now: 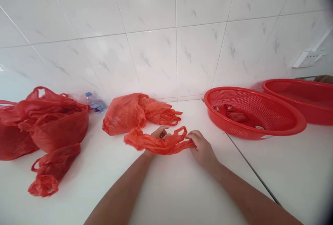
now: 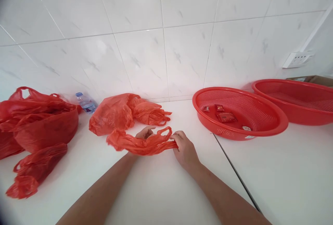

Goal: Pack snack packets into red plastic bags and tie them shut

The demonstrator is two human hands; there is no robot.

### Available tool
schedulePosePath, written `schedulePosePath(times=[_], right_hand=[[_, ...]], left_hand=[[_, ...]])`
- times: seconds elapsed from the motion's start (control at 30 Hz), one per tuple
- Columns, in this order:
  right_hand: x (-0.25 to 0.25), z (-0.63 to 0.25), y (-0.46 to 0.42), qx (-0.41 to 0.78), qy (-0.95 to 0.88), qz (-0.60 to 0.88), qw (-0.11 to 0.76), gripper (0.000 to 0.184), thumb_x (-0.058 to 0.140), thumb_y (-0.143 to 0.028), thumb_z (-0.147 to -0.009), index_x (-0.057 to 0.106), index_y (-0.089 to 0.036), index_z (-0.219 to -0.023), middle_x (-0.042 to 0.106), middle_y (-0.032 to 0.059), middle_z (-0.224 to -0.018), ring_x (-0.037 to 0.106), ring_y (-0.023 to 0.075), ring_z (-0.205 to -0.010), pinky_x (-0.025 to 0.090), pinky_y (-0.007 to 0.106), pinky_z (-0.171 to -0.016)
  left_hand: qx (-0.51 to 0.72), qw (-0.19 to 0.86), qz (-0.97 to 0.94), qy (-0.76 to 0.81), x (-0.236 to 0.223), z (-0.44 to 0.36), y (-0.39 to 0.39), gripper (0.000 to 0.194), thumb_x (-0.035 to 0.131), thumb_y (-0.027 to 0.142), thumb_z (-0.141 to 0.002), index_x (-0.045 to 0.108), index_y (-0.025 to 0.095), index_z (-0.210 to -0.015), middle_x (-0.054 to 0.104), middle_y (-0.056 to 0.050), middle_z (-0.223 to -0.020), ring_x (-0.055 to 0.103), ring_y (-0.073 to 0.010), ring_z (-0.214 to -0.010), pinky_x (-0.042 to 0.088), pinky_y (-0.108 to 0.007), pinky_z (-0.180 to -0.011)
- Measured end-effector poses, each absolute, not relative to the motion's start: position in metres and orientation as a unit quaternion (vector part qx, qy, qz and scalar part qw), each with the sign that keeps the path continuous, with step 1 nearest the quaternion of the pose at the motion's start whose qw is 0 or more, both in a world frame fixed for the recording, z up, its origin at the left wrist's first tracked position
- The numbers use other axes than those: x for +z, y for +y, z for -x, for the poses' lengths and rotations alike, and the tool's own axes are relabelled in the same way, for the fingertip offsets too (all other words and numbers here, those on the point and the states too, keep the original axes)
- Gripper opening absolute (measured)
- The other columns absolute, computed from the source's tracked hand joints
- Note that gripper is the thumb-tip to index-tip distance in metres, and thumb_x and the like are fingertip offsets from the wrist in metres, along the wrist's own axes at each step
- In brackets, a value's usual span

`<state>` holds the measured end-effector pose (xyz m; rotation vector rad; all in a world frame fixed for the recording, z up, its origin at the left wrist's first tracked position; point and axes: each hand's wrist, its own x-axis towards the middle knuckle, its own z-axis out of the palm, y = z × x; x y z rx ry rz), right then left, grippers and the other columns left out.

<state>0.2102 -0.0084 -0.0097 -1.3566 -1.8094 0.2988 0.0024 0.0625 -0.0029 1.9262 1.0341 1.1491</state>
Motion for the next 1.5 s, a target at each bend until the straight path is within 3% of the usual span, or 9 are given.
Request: schedulePosePath(times=[0.13, 0.27, 0.43, 0.63, 0.87, 1.03, 1.23, 1.33, 1.5], right_hand=[[-0.016, -0.220, 0.000, 0.107, -0.692, 0.589, 0.403, 0.050, 0.042, -0.008, -0.074, 0.051, -0.025, -0.120, 0.051, 0.0056, -0.116, 0.059, 0.0171, -0.089, 0.050, 0.033, -0.077], [-0.023, -0.224, 0.009, 0.134, -0.669, 0.599, 0.421, 0.050, 0.044, -0.012, -0.076, 0.049, -0.026, -0.124, 0.049, 0.0060, -0.120, 0.061, 0.0151, -0.084, 0.050, 0.034, -0.078], [-0.020, -0.221, 0.008, 0.171, -0.656, 0.598, 0.427, 0.043, 0.046, -0.016, -0.077, 0.053, -0.025, -0.118, 0.053, 0.0049, -0.115, 0.060, 0.0162, -0.087, 0.048, 0.033, -0.078], [-0.007, -0.221, 0.003, 0.256, -0.603, 0.586, 0.478, 0.027, 0.044, -0.033, -0.086, 0.055, -0.024, -0.110, 0.061, 0.0003, -0.088, 0.058, 0.0156, -0.074, 0.046, 0.030, -0.070], [0.006, -0.216, -0.003, 0.445, -0.552, 0.530, 0.465, 0.047, 0.037, -0.057, -0.087, 0.055, -0.021, -0.111, 0.062, 0.0008, -0.076, 0.054, 0.0113, -0.052, 0.039, 0.024, -0.048], [0.010, -0.205, -0.002, 0.566, -0.551, 0.470, 0.395, 0.049, 0.063, -0.041, -0.074, 0.053, -0.023, -0.119, 0.061, -0.0028, -0.074, 0.045, 0.0076, -0.048, 0.033, 0.021, -0.046], [0.020, -0.208, -0.005, 0.624, -0.571, 0.412, 0.339, 0.014, 0.061, -0.031, -0.071, 0.061, -0.020, -0.080, 0.054, -0.0045, -0.064, 0.036, 0.0070, -0.050, 0.029, 0.021, -0.049], [0.023, -0.205, -0.011, 0.637, -0.596, 0.387, 0.298, 0.017, 0.060, -0.030, -0.070, 0.054, -0.018, -0.060, 0.049, -0.0042, -0.057, 0.035, 0.0085, -0.052, 0.030, 0.023, -0.050], [0.016, -0.199, -0.007, 0.625, -0.536, 0.392, 0.410, 0.010, 0.064, -0.025, -0.065, 0.059, -0.017, -0.068, 0.058, -0.0036, -0.064, 0.045, 0.0098, -0.056, 0.036, 0.023, -0.055]], left_hand=[[0.374, 0.563, -0.656, 0.335, 0.000, 0.004, 0.063, 0.053, 0.048, 0.061, -0.080, 0.058, 0.017, -0.108, 0.061, -0.006, -0.079, 0.060, -0.0154, -0.064, 0.048, -0.027, -0.055], [0.307, 0.632, -0.645, 0.301, 0.012, -0.002, 0.048, 0.064, 0.050, 0.062, -0.079, 0.049, 0.019, -0.126, 0.062, -0.012, -0.103, 0.062, -0.0159, -0.073, 0.047, -0.025, -0.059], [0.246, 0.538, -0.732, 0.338, 0.021, -0.023, 0.024, 0.088, 0.076, 0.029, -0.062, 0.035, 0.029, -0.140, 0.063, -0.005, -0.102, 0.058, -0.0130, -0.070, 0.047, -0.026, -0.062], [0.378, 0.520, -0.678, 0.355, 0.009, -0.040, 0.024, 0.030, 0.056, 0.024, -0.079, 0.063, 0.021, -0.108, 0.063, 0.000, -0.079, 0.058, -0.0127, -0.069, 0.045, -0.025, -0.063], [0.564, 0.387, -0.598, 0.418, 0.011, -0.032, 0.033, 0.015, 0.054, 0.034, -0.084, 0.052, 0.020, -0.081, 0.054, 0.003, -0.070, 0.050, -0.0105, -0.063, 0.042, -0.023, -0.061], [0.558, 0.314, -0.633, 0.435, 0.013, -0.033, 0.023, 0.016, 0.047, 0.036, -0.089, 0.049, 0.021, -0.086, 0.054, 0.002, -0.075, 0.050, -0.0111, -0.064, 0.041, -0.023, -0.060], [0.479, 0.193, -0.763, 0.389, 0.007, -0.039, 0.007, 0.015, 0.043, 0.034, -0.089, 0.050, 0.022, -0.084, 0.057, 0.000, -0.073, 0.054, -0.0129, -0.064, 0.042, -0.025, -0.060], [0.455, 0.152, -0.792, 0.377, 0.004, -0.041, 0.005, 0.017, 0.042, 0.032, -0.090, 0.048, 0.022, -0.078, 0.057, 0.000, -0.068, 0.054, -0.0132, -0.059, 0.041, -0.025, -0.056], [0.483, 0.060, -0.819, 0.304, 0.011, -0.039, 0.002, 0.014, 0.043, 0.025, -0.089, 0.047, 0.022, -0.077, 0.055, 0.001, -0.062, 0.051, -0.0123, -0.054, 0.038, -0.024, -0.053]])
